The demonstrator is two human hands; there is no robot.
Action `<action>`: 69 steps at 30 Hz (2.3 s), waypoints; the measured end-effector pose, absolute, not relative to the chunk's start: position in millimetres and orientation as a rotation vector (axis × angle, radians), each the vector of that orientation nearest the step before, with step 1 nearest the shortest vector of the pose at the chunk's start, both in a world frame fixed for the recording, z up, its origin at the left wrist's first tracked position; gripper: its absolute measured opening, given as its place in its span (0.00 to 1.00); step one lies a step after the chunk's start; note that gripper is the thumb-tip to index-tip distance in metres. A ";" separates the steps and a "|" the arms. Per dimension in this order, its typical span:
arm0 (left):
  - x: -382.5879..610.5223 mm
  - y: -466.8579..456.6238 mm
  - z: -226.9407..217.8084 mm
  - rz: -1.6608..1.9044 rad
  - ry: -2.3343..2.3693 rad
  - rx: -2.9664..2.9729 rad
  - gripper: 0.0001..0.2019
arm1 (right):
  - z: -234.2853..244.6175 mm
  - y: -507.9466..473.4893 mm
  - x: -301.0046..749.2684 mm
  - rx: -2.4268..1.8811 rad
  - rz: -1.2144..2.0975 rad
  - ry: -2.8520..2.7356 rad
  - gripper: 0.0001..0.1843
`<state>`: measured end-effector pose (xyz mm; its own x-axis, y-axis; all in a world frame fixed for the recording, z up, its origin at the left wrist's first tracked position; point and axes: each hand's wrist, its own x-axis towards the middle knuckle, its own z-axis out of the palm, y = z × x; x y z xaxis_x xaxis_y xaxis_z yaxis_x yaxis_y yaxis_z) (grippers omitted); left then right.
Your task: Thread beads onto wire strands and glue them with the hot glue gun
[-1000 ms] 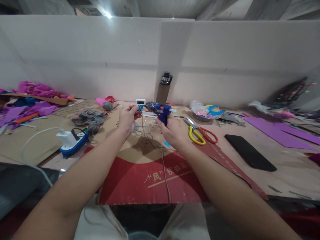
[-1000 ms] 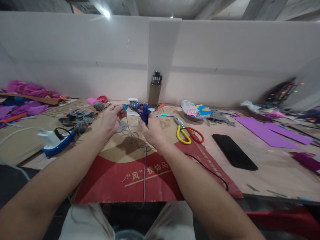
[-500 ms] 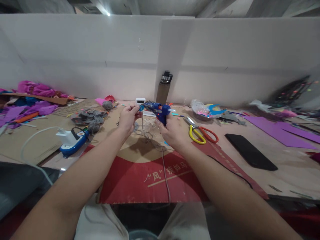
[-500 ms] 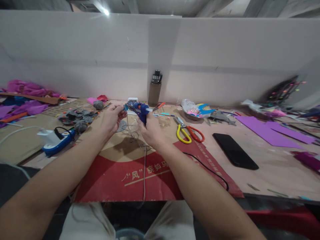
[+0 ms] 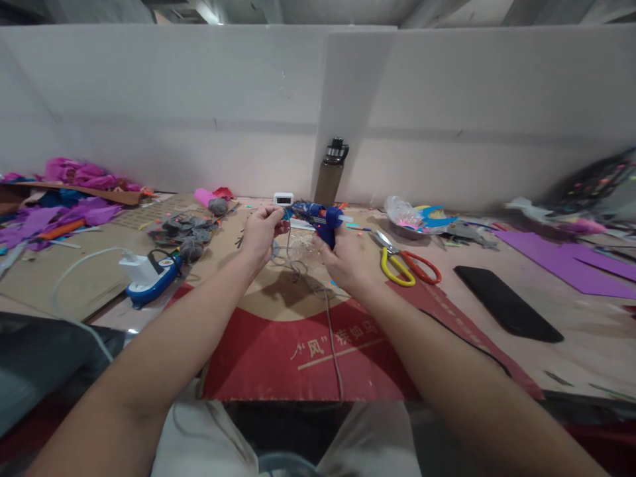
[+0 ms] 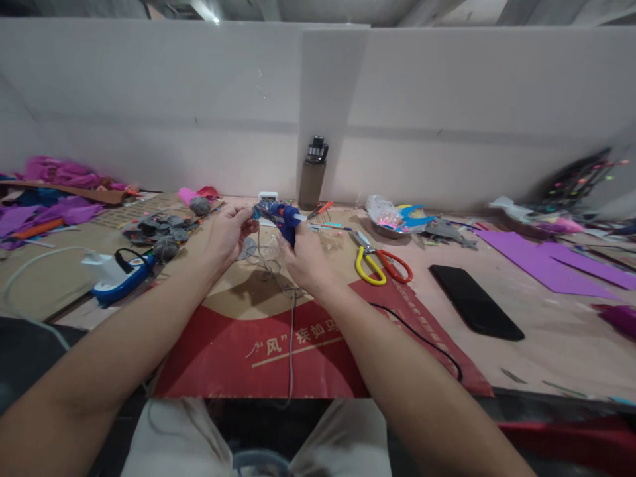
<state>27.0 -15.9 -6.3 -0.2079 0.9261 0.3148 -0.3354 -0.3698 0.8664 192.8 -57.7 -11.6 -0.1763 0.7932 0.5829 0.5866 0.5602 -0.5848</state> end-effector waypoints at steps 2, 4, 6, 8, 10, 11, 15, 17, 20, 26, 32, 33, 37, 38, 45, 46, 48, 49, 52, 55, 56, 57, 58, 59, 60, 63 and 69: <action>27.3 -16.1 -5.6 1.745 0.839 1.068 0.05 | -12.3 -57.2 193.0 -1.128 0.273 -1.879 0.16; 27.4 -15.9 -5.6 1.752 0.844 1.064 0.06 | -11.7 -57.8 193.1 -1.130 0.270 -1.882 0.16; 27.5 -15.6 -6.1 1.749 0.843 1.069 0.06 | -10.5 -59.2 193.1 -1.135 0.264 -1.880 0.16; 27.6 -15.5 -6.4 1.745 0.846 1.073 0.05 | -9.4 -60.3 192.9 -1.143 0.260 -1.883 0.15; 27.9 -15.9 -6.6 1.744 0.858 1.071 0.05 | -9.2 -60.5 192.7 -1.148 0.257 -1.887 0.16; 28.1 -16.1 -6.5 1.743 0.862 1.073 0.05 | -9.4 -60.2 192.7 -1.148 0.259 -1.891 0.16; 28.4 -17.3 -5.7 1.729 0.863 1.092 0.04 | -9.4 -59.8 192.5 -1.159 0.251 -1.892 0.17; 27.9 -17.5 -5.0 1.738 0.868 1.090 0.04 | -8.0 -61.3 192.5 -1.185 0.228 -1.897 0.17; 26.5 -17.2 -4.4 1.754 0.873 1.089 0.05 | -5.4 -64.2 192.7 -1.238 0.189 -1.908 0.18; 26.6 -16.0 -5.9 1.745 0.866 1.096 0.05 | -6.7 -63.2 192.4 -1.237 0.196 -1.903 0.18; 27.7 -17.3 -4.9 1.751 0.856 1.090 0.05 | -7.1 -63.2 192.3 -1.228 0.181 -1.903 0.17; 27.5 -17.5 -4.5 1.752 0.858 1.092 0.05 | -6.9 -63.4 192.4 -1.224 0.183 -1.906 0.17; 25.3 -16.7 -4.3 1.763 0.857 1.093 0.05 | -6.6 -62.9 192.4 -1.221 0.192 -1.910 0.17; 24.7 -16.2 -4.4 1.767 0.849 1.094 0.05 | -6.7 -62.5 192.5 -1.224 0.194 -1.910 0.17; 23.1 -16.9 -2.4 1.776 0.846 1.046 0.05 | -7.8 -61.2 193.1 -1.202 0.197 -1.890 0.18; 23.3 -17.4 -2.0 1.774 0.847 1.037 0.05 | -8.0 -61.3 193.2 -1.198 0.196 -1.887 0.18; 23.6 -17.9 -1.7 1.774 0.841 1.031 0.05 | -8.4 -61.3 193.3 -1.196 0.200 -1.884 0.18; 23.7 -17.9 -1.8 1.773 0.835 1.032 0.05 | -8.6 -61.2 193.3 -1.193 0.202 -1.883 0.18; 23.6 -17.2 -2.8 1.768 0.833 1.034 0.04 | -9.5 -60.0 193.2 -1.172 0.204 -1.884 0.18; 23.6 -16.6 -3.4 1.771 0.840 1.031 0.05 | -10.5 -58.6 193.0 -1.172 0.209 -1.883 0.18; 23.8 -16.7 -3.3 1.772 0.841 1.032 0.05 | -10.7 -58.4 193.0 -1.179 0.207 -1.882 0.18; 24.0 -16.9 -3.0 1.774 0.844 1.031 0.05 | -10.9 -58.3 192.9 -1.188 0.203 -1.883 0.18; 24.4 -17.3 -2.6 1.773 0.849 1.032 0.05 | -11.0 -58.3 192.8 -1.197 0.197 -1.883 0.18; 24.8 -17.8 -2.2 1.771 0.858 1.033 0.05 | -11.0 -58.5 192.7 -1.207 0.190 -1.880 0.18; 25.2 -18.3 -1.8 1.768 0.865 1.036 0.05 | -11.0 -58.6 192.6 -1.213 0.186 -1.878 0.18; 26.2 -19.3 -1.6 1.758 0.872 1.049 0.04 | -10.6 -59.2 192.1 -1.190 0.198 -1.883 0.18; 26.5 -17.9 -4.2 1.748 0.868 1.083 0.05 | -9.6 -59.6 190.8 -1.132 0.236 -1.905 0.17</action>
